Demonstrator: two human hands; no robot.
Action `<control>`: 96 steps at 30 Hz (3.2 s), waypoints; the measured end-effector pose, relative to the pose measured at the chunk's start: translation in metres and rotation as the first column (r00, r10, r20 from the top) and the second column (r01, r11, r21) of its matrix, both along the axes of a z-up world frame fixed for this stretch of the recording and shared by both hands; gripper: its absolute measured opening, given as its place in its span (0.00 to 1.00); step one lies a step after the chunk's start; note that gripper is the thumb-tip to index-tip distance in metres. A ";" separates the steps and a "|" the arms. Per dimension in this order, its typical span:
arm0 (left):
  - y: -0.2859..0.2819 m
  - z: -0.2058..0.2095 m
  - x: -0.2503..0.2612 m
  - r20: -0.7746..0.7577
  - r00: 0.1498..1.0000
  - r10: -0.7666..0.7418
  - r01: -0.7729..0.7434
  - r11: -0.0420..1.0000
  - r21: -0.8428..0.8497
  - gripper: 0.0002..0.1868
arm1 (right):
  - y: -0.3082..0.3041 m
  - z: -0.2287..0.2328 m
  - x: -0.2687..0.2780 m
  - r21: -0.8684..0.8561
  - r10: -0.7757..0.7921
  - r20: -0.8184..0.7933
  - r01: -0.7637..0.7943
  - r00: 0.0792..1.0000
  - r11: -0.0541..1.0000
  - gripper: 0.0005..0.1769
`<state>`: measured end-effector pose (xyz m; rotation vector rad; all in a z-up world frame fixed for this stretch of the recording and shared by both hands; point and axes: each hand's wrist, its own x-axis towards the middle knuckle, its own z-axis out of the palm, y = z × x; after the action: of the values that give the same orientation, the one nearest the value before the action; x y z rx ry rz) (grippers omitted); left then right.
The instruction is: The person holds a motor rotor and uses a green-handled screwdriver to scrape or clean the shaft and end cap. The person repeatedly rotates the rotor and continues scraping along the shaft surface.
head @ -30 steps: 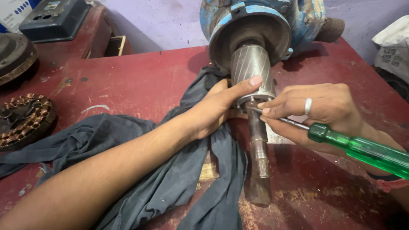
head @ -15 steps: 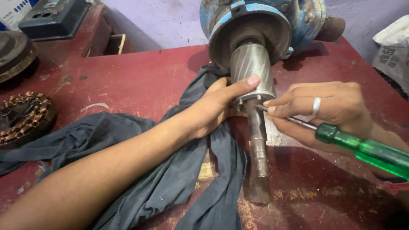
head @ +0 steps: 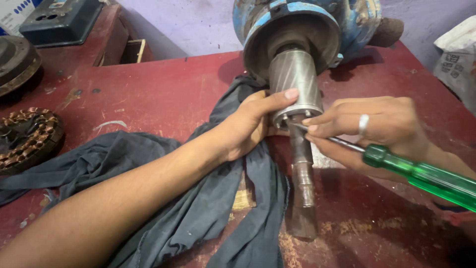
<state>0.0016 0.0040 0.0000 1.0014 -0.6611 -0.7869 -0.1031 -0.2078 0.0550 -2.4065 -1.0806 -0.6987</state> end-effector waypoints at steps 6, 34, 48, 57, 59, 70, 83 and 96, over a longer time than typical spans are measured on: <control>-0.005 -0.001 -0.003 0.020 0.988 0.156 -0.157 0.978 0.134 0.30 | -0.003 0.007 -0.003 0.026 -0.006 0.002 0.006 1.000 1.000 0.04; -0.002 0.000 0.005 -0.078 0.996 -0.051 0.053 0.998 0.031 0.30 | -0.007 -0.011 0.004 0.039 0.075 0.068 -0.078 0.995 0.996 0.04; -0.001 -0.008 -0.006 0.080 0.987 0.137 -0.141 0.989 0.042 0.28 | -0.065 -0.012 0.001 0.446 -0.387 -0.306 0.491 0.870 0.749 0.07; 0.012 -0.004 -0.017 0.793 0.159 0.589 -0.793 0.554 -0.252 0.19 | -0.060 0.005 0.009 0.490 -0.368 -0.390 0.529 0.844 0.693 0.08; 0.018 -0.005 -0.013 0.859 -0.116 0.498 -0.830 0.427 -0.360 0.20 | -0.052 0.004 0.010 0.419 -0.276 -0.316 0.395 0.908 0.818 0.10; 0.020 -0.005 0.004 0.734 0.317 0.600 -0.903 0.428 0.040 0.06 | -0.063 0.002 0.012 0.033 -0.504 -0.587 0.641 0.633 0.767 0.10; 0.019 0.039 -0.076 0.902 -0.294 0.316 -0.544 0.721 -0.429 0.17 | -0.060 -0.004 0.027 -0.471 -0.736 -0.524 0.574 0.429 0.670 0.18; 0.022 0.027 -0.067 0.956 -0.122 0.268 -0.707 0.652 -0.273 0.10 | -0.071 -0.007 0.030 -0.656 -0.833 -0.442 0.513 0.333 0.553 0.32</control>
<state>-0.0655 0.0260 0.0266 1.9976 -1.1515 0.7796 -0.0728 -0.2783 0.0483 -3.0435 0.2769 0.4029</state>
